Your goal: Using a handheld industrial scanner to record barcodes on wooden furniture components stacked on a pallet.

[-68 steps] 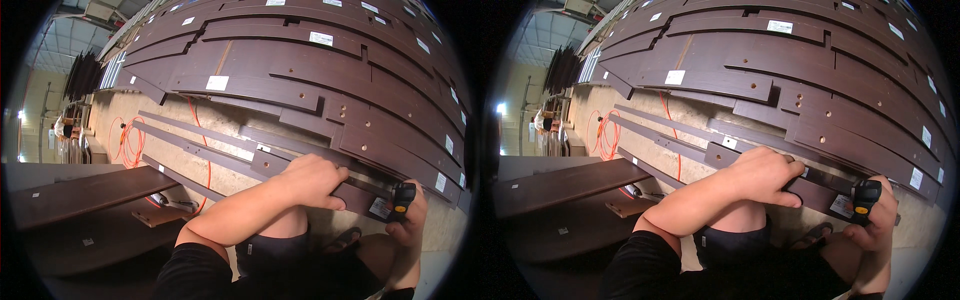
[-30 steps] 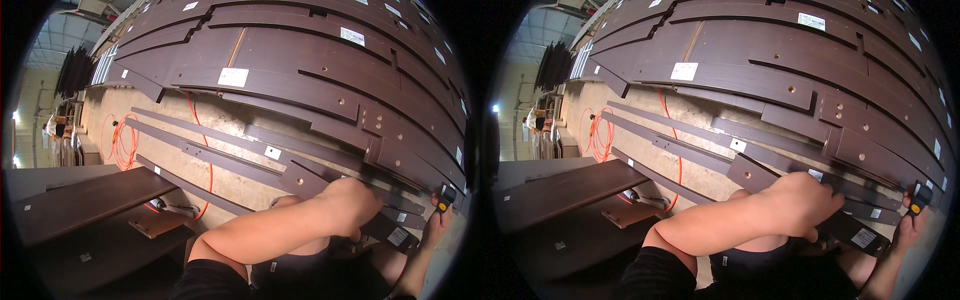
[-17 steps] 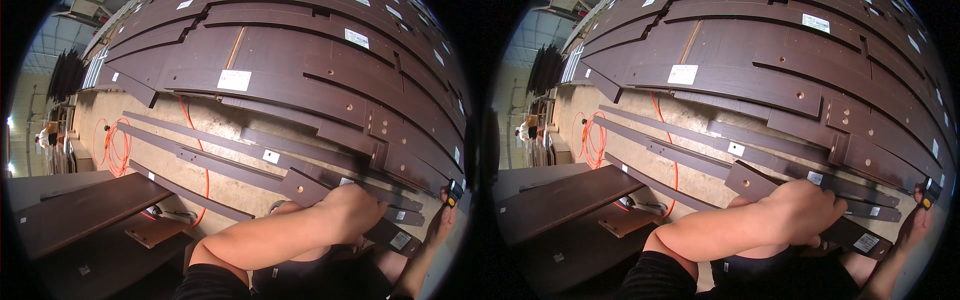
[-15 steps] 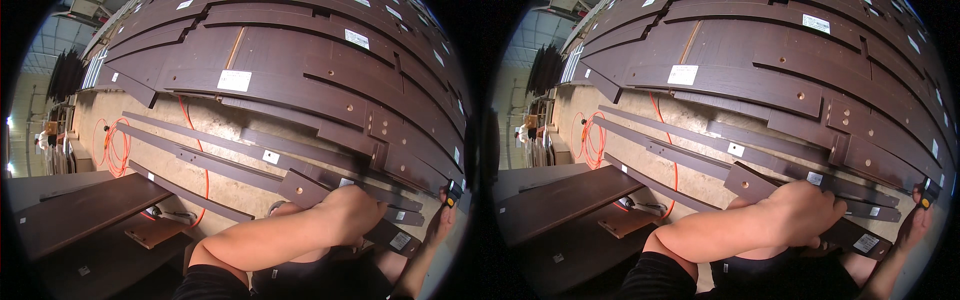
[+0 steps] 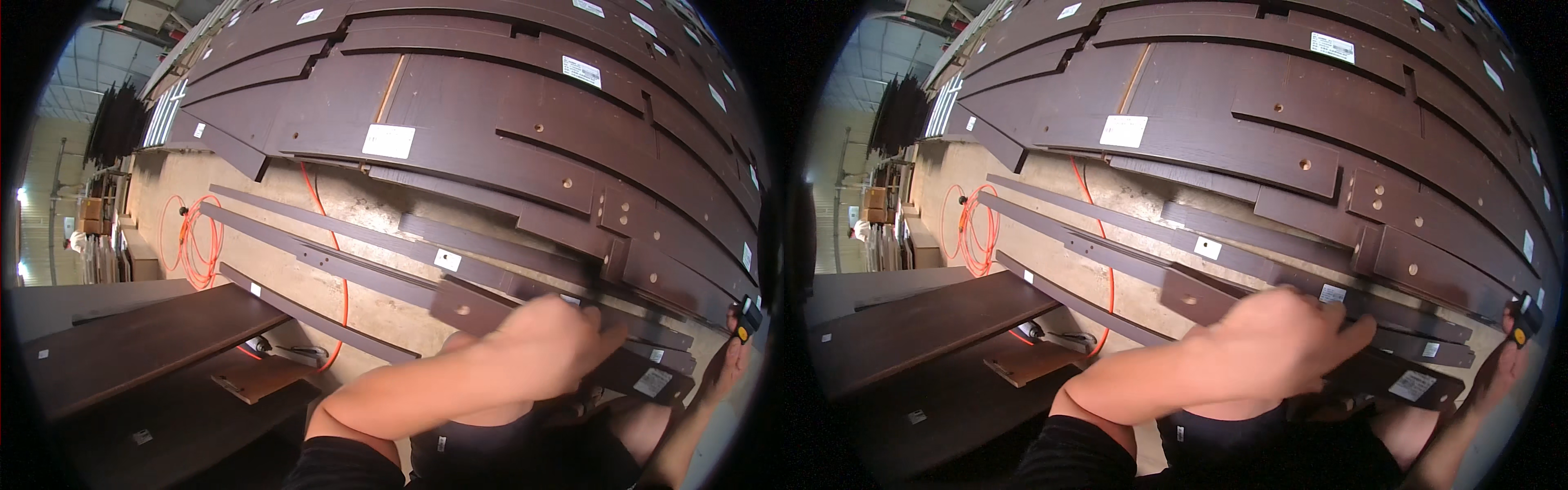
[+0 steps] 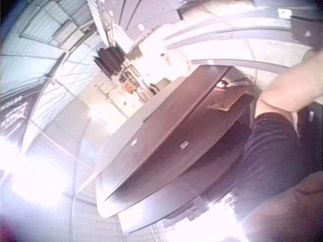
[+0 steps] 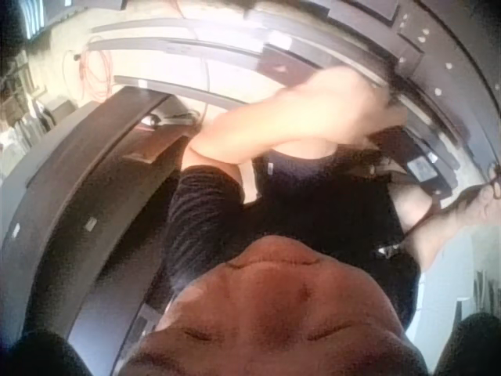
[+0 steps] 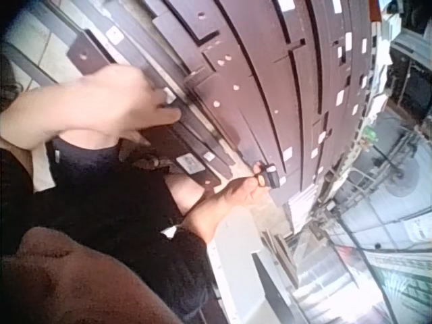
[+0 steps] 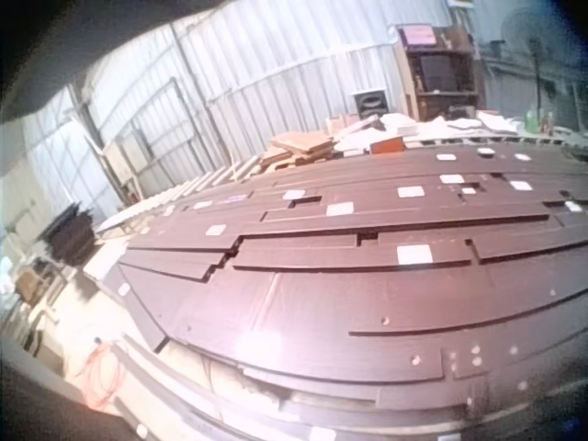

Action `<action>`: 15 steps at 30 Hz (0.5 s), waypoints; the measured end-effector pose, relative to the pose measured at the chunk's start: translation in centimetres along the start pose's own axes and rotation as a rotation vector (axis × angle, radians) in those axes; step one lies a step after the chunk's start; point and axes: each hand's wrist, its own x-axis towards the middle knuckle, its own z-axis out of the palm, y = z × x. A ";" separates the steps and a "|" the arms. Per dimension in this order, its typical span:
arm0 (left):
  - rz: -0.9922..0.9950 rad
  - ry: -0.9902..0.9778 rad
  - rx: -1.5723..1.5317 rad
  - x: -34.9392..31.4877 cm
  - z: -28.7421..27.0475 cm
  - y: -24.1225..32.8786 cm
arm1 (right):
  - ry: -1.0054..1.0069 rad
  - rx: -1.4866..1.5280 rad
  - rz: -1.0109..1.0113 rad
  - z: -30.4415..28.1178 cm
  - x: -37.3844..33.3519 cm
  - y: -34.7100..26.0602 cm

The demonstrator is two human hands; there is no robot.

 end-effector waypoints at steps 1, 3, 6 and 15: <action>-0.026 0.017 0.040 -1.1 -0.9 -0.2 | 0.032 0.029 -0.029 -1.0 0.0 0.4; 0.004 0.118 0.141 -3.2 -4.1 -1.5 | 0.069 0.069 -0.107 -2.4 0.3 -0.5; 0.044 0.336 0.289 -5.7 -8.9 -6.3 | 0.107 0.037 -0.151 -3.2 0.2 -1.9; -0.212 0.317 0.275 -8.8 -15.6 -15.2 | 0.205 0.125 -0.080 2.7 1.1 -5.3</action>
